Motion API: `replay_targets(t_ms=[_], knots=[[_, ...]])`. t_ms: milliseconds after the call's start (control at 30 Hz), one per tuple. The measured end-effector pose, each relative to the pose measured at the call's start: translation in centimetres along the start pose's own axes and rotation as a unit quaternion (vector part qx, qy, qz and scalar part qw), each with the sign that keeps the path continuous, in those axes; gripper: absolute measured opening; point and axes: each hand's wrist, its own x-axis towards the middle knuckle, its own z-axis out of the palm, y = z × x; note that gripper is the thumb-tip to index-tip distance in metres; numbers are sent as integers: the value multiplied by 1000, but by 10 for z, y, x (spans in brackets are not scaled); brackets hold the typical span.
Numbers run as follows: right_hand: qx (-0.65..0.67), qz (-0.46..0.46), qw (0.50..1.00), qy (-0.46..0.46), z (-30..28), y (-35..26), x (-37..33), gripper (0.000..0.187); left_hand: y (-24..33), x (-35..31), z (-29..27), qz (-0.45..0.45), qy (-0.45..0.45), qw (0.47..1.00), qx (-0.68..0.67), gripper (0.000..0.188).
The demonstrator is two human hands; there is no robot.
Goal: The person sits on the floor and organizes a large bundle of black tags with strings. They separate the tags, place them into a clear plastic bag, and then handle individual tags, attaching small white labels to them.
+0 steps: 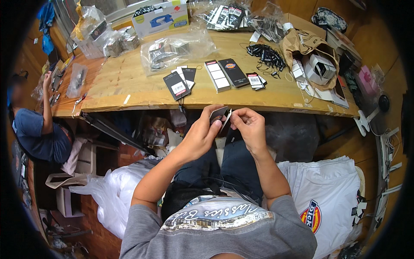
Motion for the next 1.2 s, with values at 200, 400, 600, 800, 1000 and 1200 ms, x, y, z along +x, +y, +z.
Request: replay_targets(t_ms=[200, 400, 600, 800, 1000, 1200], knots=[[-114, -123, 986, 9, 2, -10, -6, 4, -19, 1, -6, -42, 49, 992, -104, 20], [-162, -136, 977, 16, 8, -16, -9, 4, -2, -1, 0, 38, 120, 992, 13, 20], [-167, -113, 979, 14, 7, -18, -9, 5, 8, -2, -1, 88, 82, 988, 96, 40], [-182, -142, 973, 3, 6, -22, -10, 6, 4, -3, 5, 196, 69, 960, 189, 42], [-162, -205, 964, 51, 6, -13, -7, 8, 18, -1, 1, 65, 37, 997, 2, 35], [-230, -271, 934, 38, 17, -25, -15, 9, 7, -1, 1, -11, 179, 975, -130, 16]])
